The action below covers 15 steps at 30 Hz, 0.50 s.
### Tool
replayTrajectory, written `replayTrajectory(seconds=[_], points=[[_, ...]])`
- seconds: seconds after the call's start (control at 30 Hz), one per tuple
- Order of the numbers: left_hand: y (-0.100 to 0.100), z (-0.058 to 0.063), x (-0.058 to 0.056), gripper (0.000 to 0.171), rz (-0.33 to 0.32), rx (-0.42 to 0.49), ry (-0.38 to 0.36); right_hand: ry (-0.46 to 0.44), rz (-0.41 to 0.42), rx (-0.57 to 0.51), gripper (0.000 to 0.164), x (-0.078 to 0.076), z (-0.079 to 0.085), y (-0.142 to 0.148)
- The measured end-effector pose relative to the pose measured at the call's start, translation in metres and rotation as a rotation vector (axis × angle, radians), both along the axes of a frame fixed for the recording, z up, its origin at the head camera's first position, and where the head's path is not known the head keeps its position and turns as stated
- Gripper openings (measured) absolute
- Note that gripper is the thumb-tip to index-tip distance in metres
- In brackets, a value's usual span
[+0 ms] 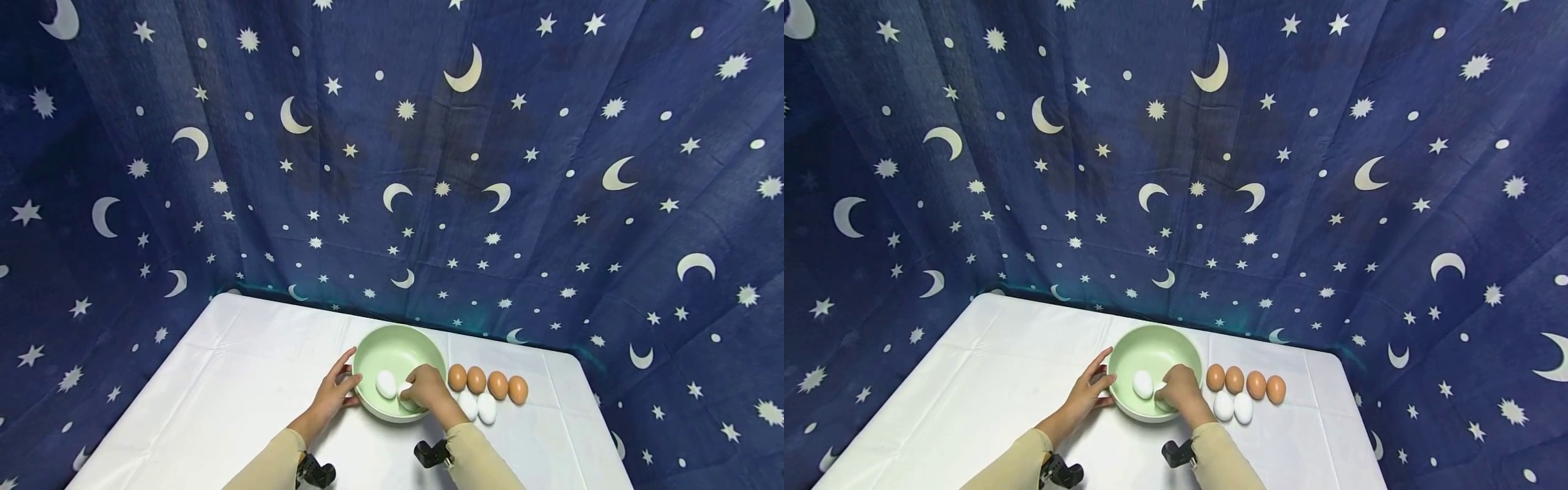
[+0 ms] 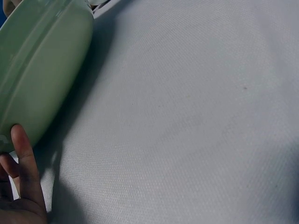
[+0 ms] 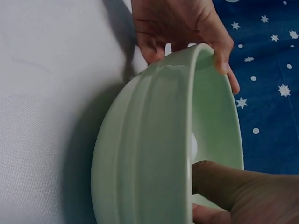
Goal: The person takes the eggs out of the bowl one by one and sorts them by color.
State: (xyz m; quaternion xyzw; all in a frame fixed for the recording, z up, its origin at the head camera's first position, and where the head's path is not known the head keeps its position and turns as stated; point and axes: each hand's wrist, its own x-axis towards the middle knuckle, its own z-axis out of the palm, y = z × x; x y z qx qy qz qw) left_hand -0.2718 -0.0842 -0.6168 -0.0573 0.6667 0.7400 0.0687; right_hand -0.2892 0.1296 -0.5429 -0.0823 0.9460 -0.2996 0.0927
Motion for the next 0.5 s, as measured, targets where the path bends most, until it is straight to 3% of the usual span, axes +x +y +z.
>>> replayTrajectory(seconds=[0.23, 0.5], points=[[0.0, 0.017, 0.007, 0.064, -0.012, 0.005, 0.0, 0.009, -0.019, -0.094, 0.029, -0.001, 0.0, 0.004], [-0.001, 0.02, 0.01, 0.063, -0.015, 0.017, 0.005, -0.023, -0.086, -0.202, 0.032, -0.002, -0.001, 0.01]])
